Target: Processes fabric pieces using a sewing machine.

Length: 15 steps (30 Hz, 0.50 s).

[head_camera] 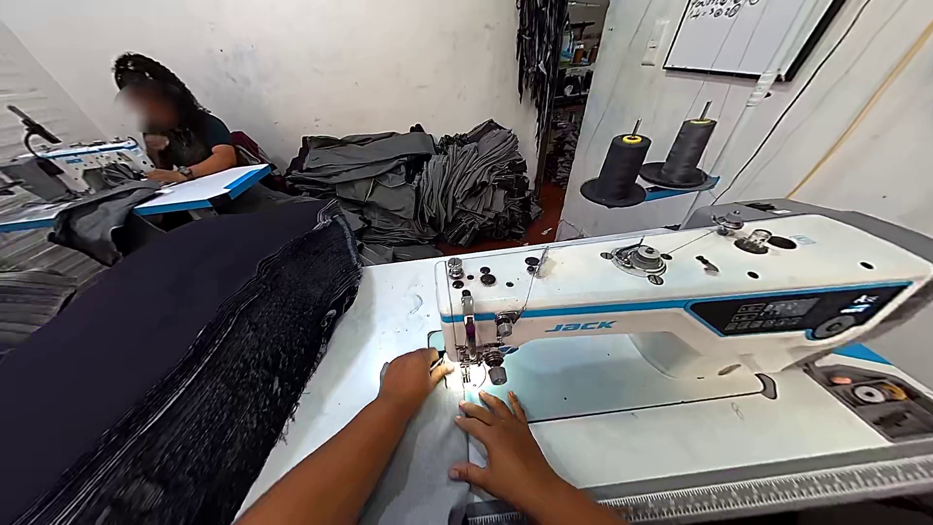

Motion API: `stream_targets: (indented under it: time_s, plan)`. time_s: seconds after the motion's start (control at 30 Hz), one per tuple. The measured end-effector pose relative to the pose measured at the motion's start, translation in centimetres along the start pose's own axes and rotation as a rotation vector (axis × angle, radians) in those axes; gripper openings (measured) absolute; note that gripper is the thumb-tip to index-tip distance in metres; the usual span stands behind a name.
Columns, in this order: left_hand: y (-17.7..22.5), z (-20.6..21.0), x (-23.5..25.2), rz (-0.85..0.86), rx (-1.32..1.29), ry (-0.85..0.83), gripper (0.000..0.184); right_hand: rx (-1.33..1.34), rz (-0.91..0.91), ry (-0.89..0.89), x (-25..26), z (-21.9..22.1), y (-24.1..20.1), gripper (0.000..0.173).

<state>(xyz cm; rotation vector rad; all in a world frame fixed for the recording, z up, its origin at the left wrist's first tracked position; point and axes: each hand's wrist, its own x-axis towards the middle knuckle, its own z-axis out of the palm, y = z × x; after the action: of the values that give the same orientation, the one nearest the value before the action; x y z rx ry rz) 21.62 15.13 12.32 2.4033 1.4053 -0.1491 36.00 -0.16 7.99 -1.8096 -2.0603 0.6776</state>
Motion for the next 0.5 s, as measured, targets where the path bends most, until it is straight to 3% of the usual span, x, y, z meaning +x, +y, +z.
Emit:
stream_targets:
  time_s: [0.1, 0.2, 0.3, 0.37, 0.43, 0.5]
  plan:
    - [-2.9, -2.1, -4.5, 0.270, -0.330, -0.019, 0.042, 0.154, -0.211, 0.231, -2.4, 2.1, -0.1, 0.092]
    - [-2.8, -6.4, -9.7, 0.408, -0.685, -0.018, 0.019, 0.619, -0.358, 0.348, -1.3, 0.6, -1.4, 0.090]
    - [-0.6, -10.8, -13.4, 0.510, -0.636, -0.082, 0.016, 1.188, -0.407, 0.199, 0.6, -4.3, -5.6, 0.055]
    - [0.7, -13.2, -14.7, 0.555, -0.516, -0.114, 0.018, 1.416, -0.429, 0.106, 1.3, -6.6, -8.0, 0.024]
    - [1.3, -15.0, -15.7, 0.571, -0.428, -0.088, 0.017, 1.457, -0.495, 0.108, 1.4, -7.6, -9.6, 0.014]
    - [1.5, -15.6, -16.3, 0.571, -0.374, 0.065, 0.013, 1.346, -0.547, 0.243, 1.0, -7.7, -10.5, 0.014]
